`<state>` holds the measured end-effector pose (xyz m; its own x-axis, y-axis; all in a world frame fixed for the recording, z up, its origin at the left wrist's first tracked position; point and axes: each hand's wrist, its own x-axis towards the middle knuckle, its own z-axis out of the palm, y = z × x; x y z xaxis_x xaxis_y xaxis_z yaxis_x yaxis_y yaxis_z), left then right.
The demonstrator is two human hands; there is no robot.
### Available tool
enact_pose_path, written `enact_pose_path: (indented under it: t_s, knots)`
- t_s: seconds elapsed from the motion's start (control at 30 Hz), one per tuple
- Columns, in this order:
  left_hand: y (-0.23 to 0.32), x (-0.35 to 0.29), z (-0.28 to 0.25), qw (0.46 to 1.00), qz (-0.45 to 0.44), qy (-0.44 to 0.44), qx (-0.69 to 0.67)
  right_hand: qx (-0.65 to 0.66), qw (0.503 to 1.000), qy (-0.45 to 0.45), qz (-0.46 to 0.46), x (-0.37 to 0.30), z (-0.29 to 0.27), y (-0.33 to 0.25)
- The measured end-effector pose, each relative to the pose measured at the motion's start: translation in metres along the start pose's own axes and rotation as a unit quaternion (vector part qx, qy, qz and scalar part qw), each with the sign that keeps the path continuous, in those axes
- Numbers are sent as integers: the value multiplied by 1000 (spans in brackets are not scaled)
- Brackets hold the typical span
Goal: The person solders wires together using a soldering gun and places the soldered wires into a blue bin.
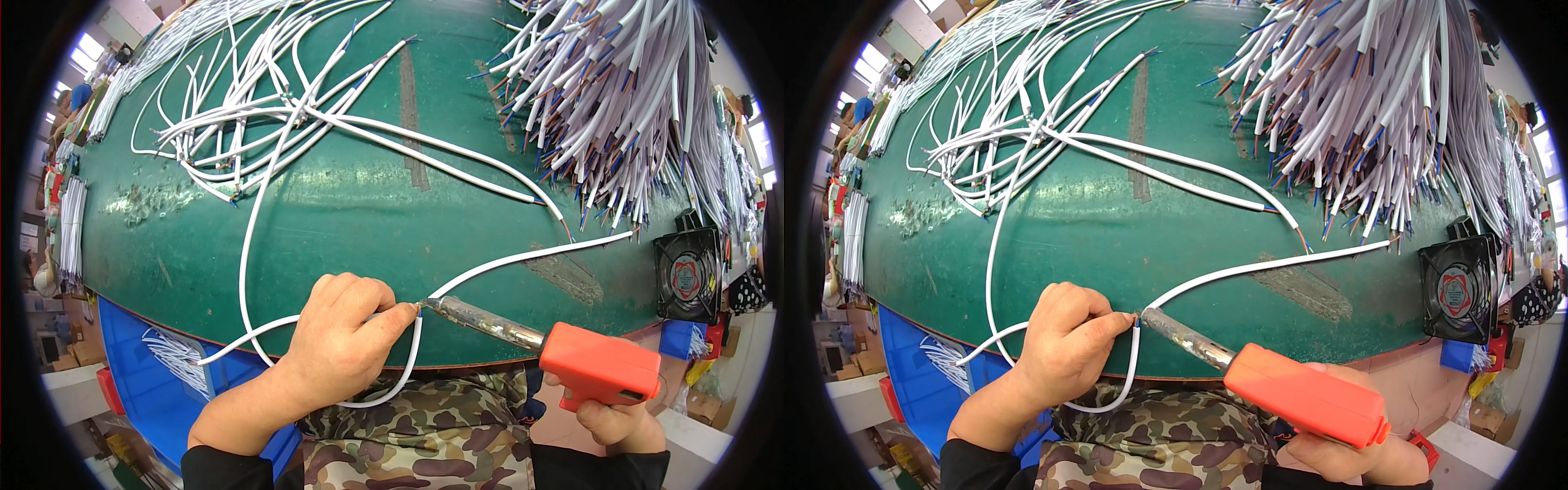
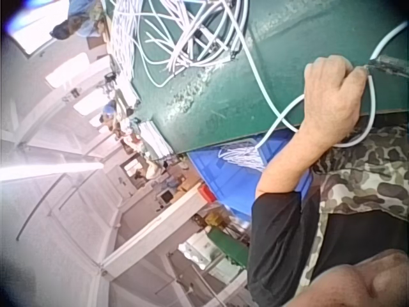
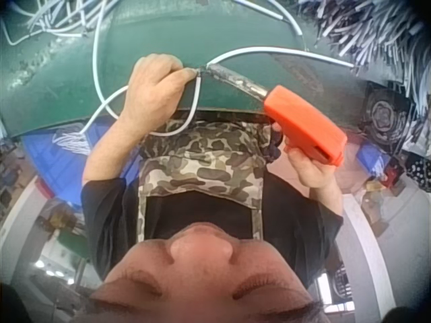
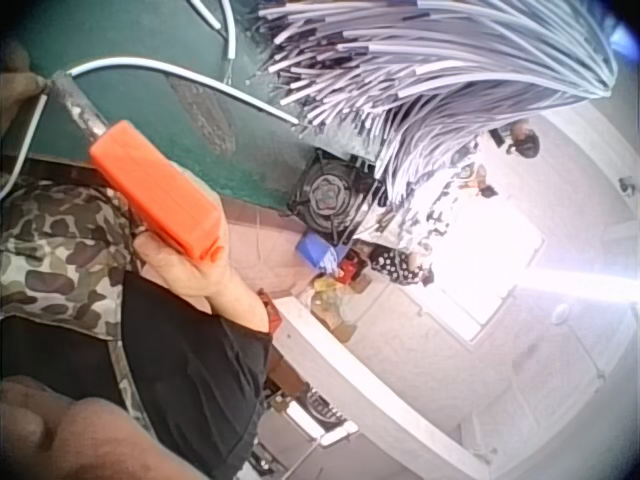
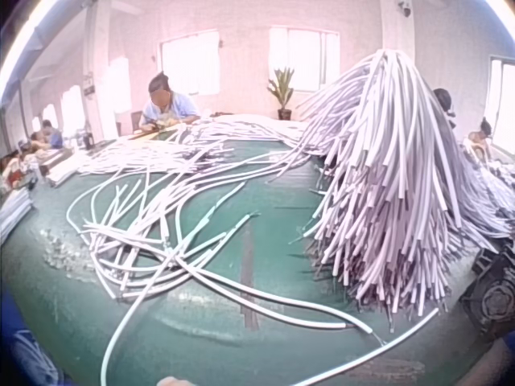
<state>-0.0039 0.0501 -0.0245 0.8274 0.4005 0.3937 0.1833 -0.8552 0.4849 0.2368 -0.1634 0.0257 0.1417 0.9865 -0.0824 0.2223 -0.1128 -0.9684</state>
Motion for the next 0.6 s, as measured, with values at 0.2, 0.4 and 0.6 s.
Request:
enact_pose_path:
  t_s: [0.2,0.4,0.6]
  knots:
    - [0,0,0,1000,-2,-1,0,21,996,-10,88,-3,0,0]
    - [0,1,0,1000,0,-4,1,51,997,26,47,5,8,-1]
    - [0,1,0,1000,1,-2,0,36,998,50,10,6,6,4]
